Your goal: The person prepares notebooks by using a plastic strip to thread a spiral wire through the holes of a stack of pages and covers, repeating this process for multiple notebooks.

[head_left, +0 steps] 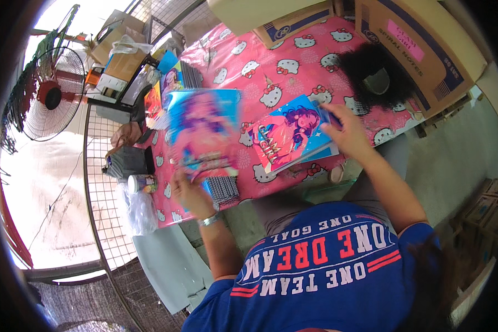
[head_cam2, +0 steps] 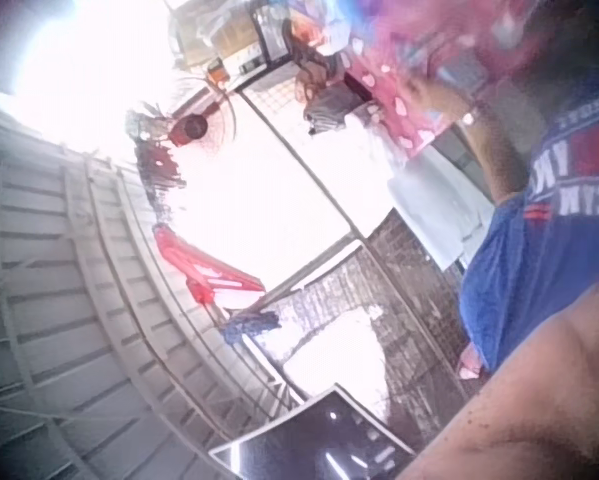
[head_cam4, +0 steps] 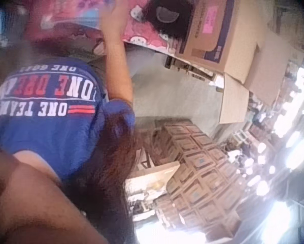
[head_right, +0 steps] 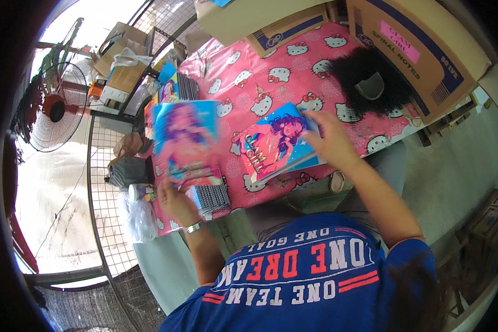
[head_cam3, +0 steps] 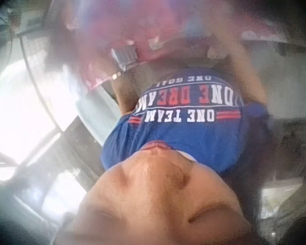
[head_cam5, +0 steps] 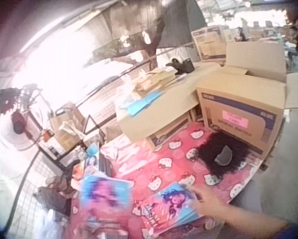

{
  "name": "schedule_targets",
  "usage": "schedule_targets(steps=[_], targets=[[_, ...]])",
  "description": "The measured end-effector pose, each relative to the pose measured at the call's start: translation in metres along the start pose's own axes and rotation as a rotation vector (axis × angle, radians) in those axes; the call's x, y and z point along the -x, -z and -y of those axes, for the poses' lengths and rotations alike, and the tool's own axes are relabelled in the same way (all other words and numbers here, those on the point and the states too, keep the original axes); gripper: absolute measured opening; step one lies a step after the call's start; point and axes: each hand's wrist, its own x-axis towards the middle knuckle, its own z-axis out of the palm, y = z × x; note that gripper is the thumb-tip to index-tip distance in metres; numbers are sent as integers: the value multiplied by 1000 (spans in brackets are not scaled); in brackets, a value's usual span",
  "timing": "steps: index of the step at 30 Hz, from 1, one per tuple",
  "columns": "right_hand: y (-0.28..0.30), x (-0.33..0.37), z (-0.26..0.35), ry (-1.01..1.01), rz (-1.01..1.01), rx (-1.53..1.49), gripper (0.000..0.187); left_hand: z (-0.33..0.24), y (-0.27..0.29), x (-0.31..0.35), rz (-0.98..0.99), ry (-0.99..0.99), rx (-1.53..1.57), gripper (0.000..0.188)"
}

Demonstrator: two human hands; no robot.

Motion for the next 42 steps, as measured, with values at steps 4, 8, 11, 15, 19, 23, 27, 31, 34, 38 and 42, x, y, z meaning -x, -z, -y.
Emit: schedule_targets(steps=[4, 8, 11, 15, 19, 23, 27, 31, 34, 38, 42], targets=[[-6, 7, -88, -103, -6, 276, 43, -3, 112, -25, -165, 59, -97, 15], [-5, -14, -91, -129, 75, 416, 34, 20, 162, -19, -210, 165, -370, 16], [9, -49, -96, -97, -64, 612, 31, 29, 148, -12, -280, 181, -455, 16], [12, -75, -113, -74, -164, 977, 26, 46, 169, -14, -258, 55, -489, 15], [12, -80, -132, -81, -101, 1098, 16, 51, 163, -5, -262, 83, -592, 17], [13, -88, -139, -55, -61, 1144, 13, 50, 160, -2, -277, 74, -656, 16], [11, -84, -140, 15, -101, 1167, 13, 48, 154, -1, -303, 90, -721, 16], [14, -89, -139, -31, -76, 1093, 14, 44, 148, -6, -333, 43, -1030, 19], [11, -91, -134, -42, -116, 1072, 15, 32, 110, -9, -257, -304, -1332, 25], [11, -100, -137, -85, -62, 1101, 15, 31, -27, 3, 282, -509, -801, 30], [20, -104, -125, -106, -117, 964, 20, 66, -154, 31, 897, -323, -577, 28]])
